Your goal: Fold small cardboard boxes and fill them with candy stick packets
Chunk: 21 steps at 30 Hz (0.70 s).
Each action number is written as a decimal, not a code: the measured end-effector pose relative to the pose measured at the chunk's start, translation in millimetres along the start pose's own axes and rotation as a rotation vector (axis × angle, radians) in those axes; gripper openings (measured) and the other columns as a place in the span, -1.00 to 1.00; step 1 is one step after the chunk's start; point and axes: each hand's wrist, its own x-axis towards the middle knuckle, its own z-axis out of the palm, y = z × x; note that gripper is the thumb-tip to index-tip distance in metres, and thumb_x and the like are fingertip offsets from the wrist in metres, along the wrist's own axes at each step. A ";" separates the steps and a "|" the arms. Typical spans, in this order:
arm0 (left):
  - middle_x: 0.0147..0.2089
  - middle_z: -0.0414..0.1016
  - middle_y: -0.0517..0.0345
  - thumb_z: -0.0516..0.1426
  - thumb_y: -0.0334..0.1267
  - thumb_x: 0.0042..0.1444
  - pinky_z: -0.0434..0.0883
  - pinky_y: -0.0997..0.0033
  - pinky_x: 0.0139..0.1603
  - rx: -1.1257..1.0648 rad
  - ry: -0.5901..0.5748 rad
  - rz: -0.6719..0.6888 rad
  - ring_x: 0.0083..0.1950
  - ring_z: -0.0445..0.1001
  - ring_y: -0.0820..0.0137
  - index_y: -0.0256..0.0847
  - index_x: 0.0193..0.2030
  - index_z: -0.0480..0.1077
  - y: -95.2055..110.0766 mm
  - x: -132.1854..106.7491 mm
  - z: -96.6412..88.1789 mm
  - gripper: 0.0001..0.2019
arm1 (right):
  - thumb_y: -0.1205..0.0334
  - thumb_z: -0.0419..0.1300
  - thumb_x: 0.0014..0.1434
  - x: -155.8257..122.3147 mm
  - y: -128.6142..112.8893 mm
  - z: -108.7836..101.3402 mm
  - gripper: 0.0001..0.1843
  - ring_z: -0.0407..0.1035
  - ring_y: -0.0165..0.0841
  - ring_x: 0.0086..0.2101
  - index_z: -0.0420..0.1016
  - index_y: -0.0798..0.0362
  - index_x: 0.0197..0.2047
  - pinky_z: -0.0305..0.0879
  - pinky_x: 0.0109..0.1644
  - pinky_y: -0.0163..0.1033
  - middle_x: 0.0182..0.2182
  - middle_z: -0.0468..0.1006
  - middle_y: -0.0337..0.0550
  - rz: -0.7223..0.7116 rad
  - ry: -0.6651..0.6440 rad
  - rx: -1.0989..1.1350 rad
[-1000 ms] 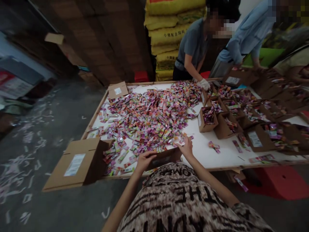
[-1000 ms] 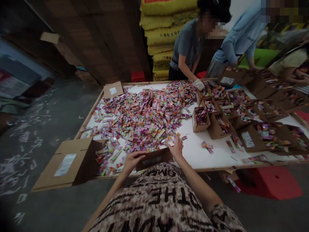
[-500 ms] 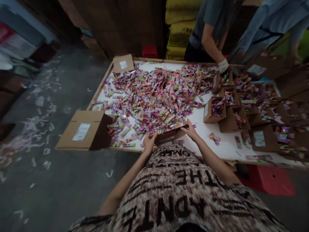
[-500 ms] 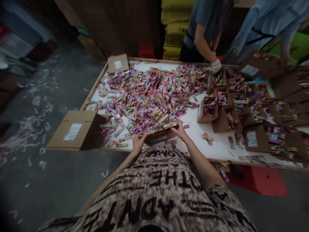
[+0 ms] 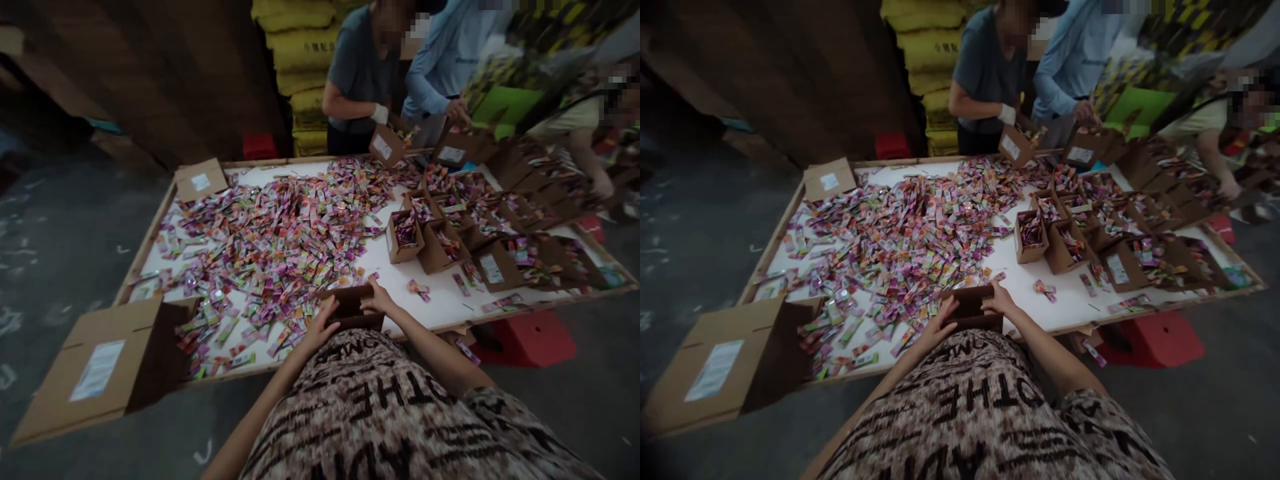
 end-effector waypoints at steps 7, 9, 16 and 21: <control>0.09 0.61 -0.18 0.23 0.09 0.09 0.42 -0.05 0.27 -0.007 0.006 -0.122 0.16 0.57 0.04 -0.19 0.12 0.42 -11.9 5.7 -2.4 -0.47 | 0.15 0.41 0.07 5.7 -7.9 -11.9 -0.71 0.54 -0.19 -0.15 0.69 0.02 -0.11 0.37 -0.01 -0.18 -0.18 0.71 -0.14 -0.302 -0.226 -0.128; -0.02 0.61 -0.18 0.22 0.07 0.07 0.45 -0.04 0.18 0.062 0.179 -0.134 0.05 0.59 0.05 -0.25 0.13 0.37 -14.9 7.0 0.4 -0.43 | 0.06 0.33 0.20 -2.8 -13.8 -15.1 -0.67 0.54 -0.19 -0.09 0.69 -0.02 0.00 0.36 0.03 -0.19 -0.08 0.70 -0.12 -0.395 -0.318 -0.171; 0.04 0.47 -0.23 0.21 0.00 0.23 0.28 -0.14 0.15 0.874 0.235 -0.256 0.17 0.35 -0.13 -0.06 0.20 0.53 26.6 7.2 8.1 -0.56 | 0.21 0.39 0.15 -21.3 -15.0 15.9 -0.83 0.44 -0.17 -0.04 0.73 0.03 -0.17 0.29 0.09 -0.12 -0.08 0.67 -0.01 -0.389 -0.232 -0.446; 0.07 0.49 -0.24 0.18 -0.17 0.25 0.20 -0.20 0.23 0.921 0.098 -0.165 0.23 0.29 -0.13 -0.17 -0.22 0.67 48.2 21.8 13.0 -0.78 | 0.31 0.37 0.06 -19.3 -6.8 29.6 -0.88 0.38 -0.23 -0.16 0.58 0.10 -0.49 0.30 -0.02 -0.16 -0.27 0.59 -0.06 -0.391 -0.240 -0.425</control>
